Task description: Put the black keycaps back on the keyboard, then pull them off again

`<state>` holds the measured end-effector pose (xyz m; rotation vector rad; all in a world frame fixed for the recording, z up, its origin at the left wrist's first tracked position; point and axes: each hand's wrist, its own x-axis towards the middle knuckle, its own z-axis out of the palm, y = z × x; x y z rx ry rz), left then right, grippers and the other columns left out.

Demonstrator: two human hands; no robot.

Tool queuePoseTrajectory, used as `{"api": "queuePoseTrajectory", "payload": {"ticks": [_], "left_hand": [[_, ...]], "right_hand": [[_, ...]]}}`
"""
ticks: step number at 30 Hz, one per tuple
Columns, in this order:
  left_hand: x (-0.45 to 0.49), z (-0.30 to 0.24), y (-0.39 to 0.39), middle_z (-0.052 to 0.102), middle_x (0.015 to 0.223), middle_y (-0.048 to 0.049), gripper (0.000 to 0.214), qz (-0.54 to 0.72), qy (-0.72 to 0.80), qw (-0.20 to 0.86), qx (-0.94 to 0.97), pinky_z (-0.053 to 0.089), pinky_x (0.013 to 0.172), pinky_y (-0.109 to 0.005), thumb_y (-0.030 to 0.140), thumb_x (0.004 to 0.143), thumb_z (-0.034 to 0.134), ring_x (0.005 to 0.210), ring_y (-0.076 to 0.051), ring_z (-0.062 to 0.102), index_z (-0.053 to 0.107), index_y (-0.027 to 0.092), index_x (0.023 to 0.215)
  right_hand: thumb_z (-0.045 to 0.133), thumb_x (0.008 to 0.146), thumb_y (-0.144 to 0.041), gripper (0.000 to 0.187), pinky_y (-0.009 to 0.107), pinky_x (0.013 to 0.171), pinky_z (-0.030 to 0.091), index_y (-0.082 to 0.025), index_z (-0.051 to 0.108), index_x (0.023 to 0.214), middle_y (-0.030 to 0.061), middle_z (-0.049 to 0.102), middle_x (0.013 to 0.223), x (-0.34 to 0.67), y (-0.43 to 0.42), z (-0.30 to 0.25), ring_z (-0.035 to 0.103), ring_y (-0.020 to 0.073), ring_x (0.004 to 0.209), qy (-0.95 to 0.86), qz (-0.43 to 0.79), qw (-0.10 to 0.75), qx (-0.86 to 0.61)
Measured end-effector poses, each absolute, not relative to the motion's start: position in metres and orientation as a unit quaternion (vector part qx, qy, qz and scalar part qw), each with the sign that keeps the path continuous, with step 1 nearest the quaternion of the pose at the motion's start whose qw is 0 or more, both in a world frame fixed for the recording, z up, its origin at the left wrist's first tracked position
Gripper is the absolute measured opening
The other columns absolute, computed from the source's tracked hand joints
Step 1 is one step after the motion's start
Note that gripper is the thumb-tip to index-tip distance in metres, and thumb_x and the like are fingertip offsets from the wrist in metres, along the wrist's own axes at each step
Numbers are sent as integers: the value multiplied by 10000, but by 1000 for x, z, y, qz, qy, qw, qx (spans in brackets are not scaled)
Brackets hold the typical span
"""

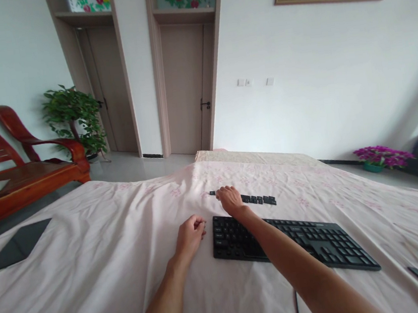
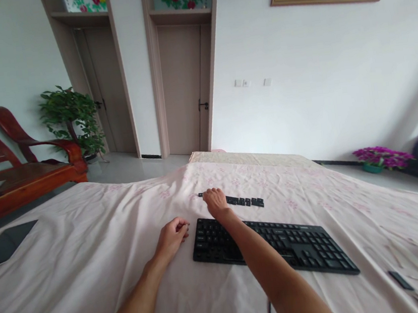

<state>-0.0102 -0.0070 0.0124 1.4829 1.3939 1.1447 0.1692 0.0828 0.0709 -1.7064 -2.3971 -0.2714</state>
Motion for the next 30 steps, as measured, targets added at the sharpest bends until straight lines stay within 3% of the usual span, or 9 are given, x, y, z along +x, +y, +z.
{"api": "queuePoseTrajectory", "payload": {"ticks": [8, 21, 26, 30], "left_hand": [[-9, 5, -2, 687, 760, -29, 164, 442, 561, 373, 592, 454, 514, -183, 274, 791, 529, 636, -126, 658, 639, 183, 874], [-11, 9, -6, 696, 789, -38, 163, 436, 564, 363, 600, 478, 550, -192, 258, 787, 538, 655, -127, 664, 643, 176, 881], [-11, 9, -6, 688, 772, -34, 165, 437, 563, 367, 598, 477, 552, -195, 274, 783, 548, 658, -130, 663, 640, 177, 880], [-11, 7, -6, 680, 723, -21, 176, 435, 564, 361, 602, 466, 547, -200, 307, 784, 548, 644, -135, 656, 637, 180, 868]], "right_hand": [[587, 808, -248, 171, 238, 651, 373, -276, 728, 900, 11, 715, 920, 214, 63, 68, 636, 180, 869, -754, 10, 86, -651], [656, 712, -196, 190, 250, 712, 427, -221, 770, 862, 76, 727, 926, 213, 62, 70, 648, 228, 897, -731, 68, 98, -672], [584, 830, -295, 227, 243, 767, 426, -280, 725, 1007, 12, 702, 1036, 216, 31, 80, 624, 194, 966, -745, 60, 158, -645], [586, 851, -287, 189, 244, 797, 441, -260, 724, 978, 12, 683, 1016, 216, -14, 80, 617, 162, 914, -787, 60, 283, -545]]}}
